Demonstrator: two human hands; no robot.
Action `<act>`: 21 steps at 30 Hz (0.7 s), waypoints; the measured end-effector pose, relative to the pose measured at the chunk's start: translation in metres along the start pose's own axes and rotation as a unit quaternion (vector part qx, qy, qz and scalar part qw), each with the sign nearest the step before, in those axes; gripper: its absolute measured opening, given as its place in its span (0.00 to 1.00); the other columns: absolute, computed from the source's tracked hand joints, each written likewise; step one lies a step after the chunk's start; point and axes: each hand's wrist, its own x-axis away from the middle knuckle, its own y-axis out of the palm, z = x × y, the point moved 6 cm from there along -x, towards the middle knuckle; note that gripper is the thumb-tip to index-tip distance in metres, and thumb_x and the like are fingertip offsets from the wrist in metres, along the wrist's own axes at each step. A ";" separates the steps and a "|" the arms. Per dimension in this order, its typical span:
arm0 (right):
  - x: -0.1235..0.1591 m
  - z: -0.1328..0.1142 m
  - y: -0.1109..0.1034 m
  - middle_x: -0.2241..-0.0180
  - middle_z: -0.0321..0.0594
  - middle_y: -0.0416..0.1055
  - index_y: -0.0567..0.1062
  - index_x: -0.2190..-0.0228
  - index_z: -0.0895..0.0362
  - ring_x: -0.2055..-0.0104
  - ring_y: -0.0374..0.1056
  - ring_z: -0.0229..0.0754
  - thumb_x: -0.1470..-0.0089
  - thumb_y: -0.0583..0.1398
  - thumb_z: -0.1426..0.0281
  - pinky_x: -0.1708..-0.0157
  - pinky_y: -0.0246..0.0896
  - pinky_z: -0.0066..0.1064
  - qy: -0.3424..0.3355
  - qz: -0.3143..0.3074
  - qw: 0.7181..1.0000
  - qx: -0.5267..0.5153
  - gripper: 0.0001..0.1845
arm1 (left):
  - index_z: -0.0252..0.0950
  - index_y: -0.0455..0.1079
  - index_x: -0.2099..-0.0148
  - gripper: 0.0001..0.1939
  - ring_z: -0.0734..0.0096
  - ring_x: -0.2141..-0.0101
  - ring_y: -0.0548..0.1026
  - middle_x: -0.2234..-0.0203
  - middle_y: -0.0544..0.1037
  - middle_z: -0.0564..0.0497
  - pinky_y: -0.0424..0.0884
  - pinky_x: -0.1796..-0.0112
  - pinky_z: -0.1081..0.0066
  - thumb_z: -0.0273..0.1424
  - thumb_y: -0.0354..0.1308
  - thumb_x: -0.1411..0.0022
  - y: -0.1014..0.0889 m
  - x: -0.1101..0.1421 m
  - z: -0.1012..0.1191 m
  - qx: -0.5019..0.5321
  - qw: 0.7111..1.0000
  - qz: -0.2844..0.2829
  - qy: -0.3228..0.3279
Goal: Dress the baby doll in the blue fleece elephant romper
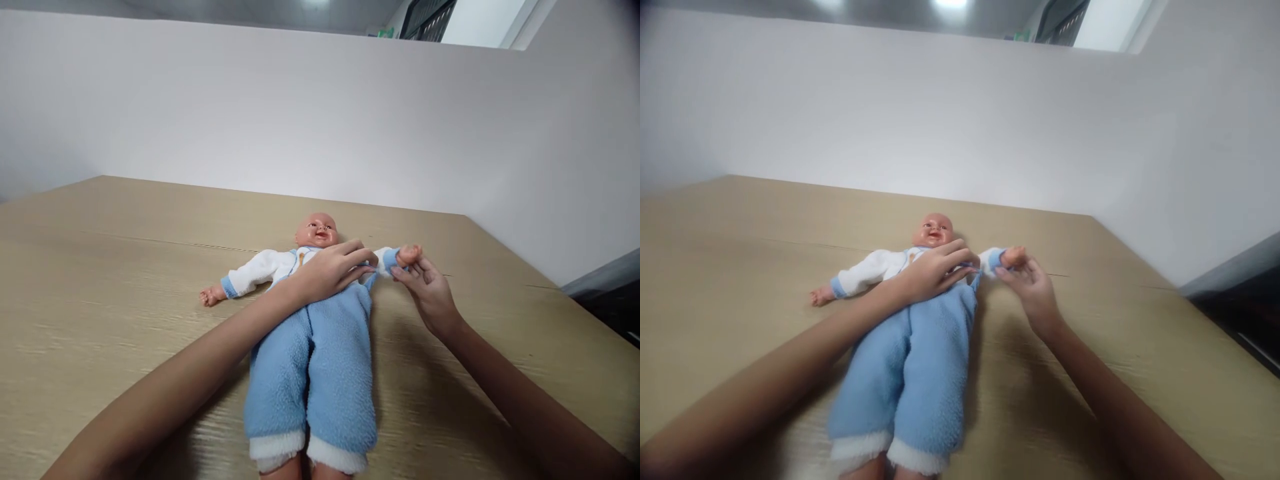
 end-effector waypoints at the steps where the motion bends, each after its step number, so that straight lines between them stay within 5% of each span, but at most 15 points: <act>1: -0.006 -0.001 0.010 0.51 0.42 0.76 0.74 0.53 0.48 0.45 0.73 0.53 0.50 0.76 0.50 0.45 0.71 0.42 -0.019 -0.007 1.000 0.002 0.30 | 0.32 0.73 0.43 0.16 0.65 0.57 0.77 0.53 0.78 0.41 0.72 0.55 0.69 0.34 0.47 0.17 -0.002 0.001 0.003 -0.013 1.000 0.005 0.011; 7: -0.004 0.003 0.059 0.57 0.40 0.74 0.75 0.53 0.47 0.54 0.71 0.53 0.50 0.76 0.56 0.50 0.69 0.43 -0.096 -0.095 0.990 0.049 0.26 | 0.39 0.76 0.42 0.17 0.65 0.56 0.78 0.55 0.81 0.44 0.73 0.56 0.68 0.33 0.45 0.16 -0.009 0.011 0.013 -0.164 0.983 0.043 0.070; 10: 0.007 0.000 0.061 0.55 0.41 0.72 0.78 0.54 0.48 0.51 0.68 0.54 0.38 0.68 0.53 0.45 0.65 0.46 -0.125 -0.123 0.982 0.073 0.16 | 0.39 0.77 0.44 0.17 0.65 0.58 0.79 0.57 0.81 0.44 0.74 0.57 0.67 0.34 0.46 0.17 -0.013 0.012 0.014 -0.139 0.985 0.065 0.074; 13: 0.017 -0.009 0.058 0.52 0.43 0.70 0.77 0.51 0.47 0.49 0.66 0.55 0.26 0.56 0.51 0.45 0.62 0.46 -0.169 -0.142 0.971 0.094 0.17 | 0.36 0.77 0.49 0.13 0.66 0.59 0.78 0.57 0.81 0.43 0.74 0.57 0.67 0.34 0.52 0.20 -0.023 0.005 0.009 -0.044 0.993 0.106 0.008; 17: 0.029 -0.021 0.060 0.54 0.42 0.67 0.76 0.55 0.47 0.52 0.65 0.53 0.29 0.61 0.51 0.48 0.62 0.46 -0.210 -0.119 0.961 0.132 0.14 | 0.35 0.76 0.56 0.08 0.65 0.59 0.79 0.61 0.82 0.47 0.73 0.54 0.65 0.35 0.61 0.27 -0.020 -0.008 -0.010 0.164 0.977 0.057 -0.124; 21: 0.029 -0.017 0.064 0.56 0.42 0.71 0.77 0.63 0.48 0.49 0.67 0.54 0.30 0.63 0.50 0.42 0.63 0.47 -0.110 -0.073 0.990 0.058 0.16 | 0.35 0.76 0.57 0.15 0.63 0.58 0.79 0.62 0.83 0.48 0.71 0.53 0.65 0.43 0.64 0.29 -0.009 -0.007 -0.026 0.238 0.950 0.014 -0.202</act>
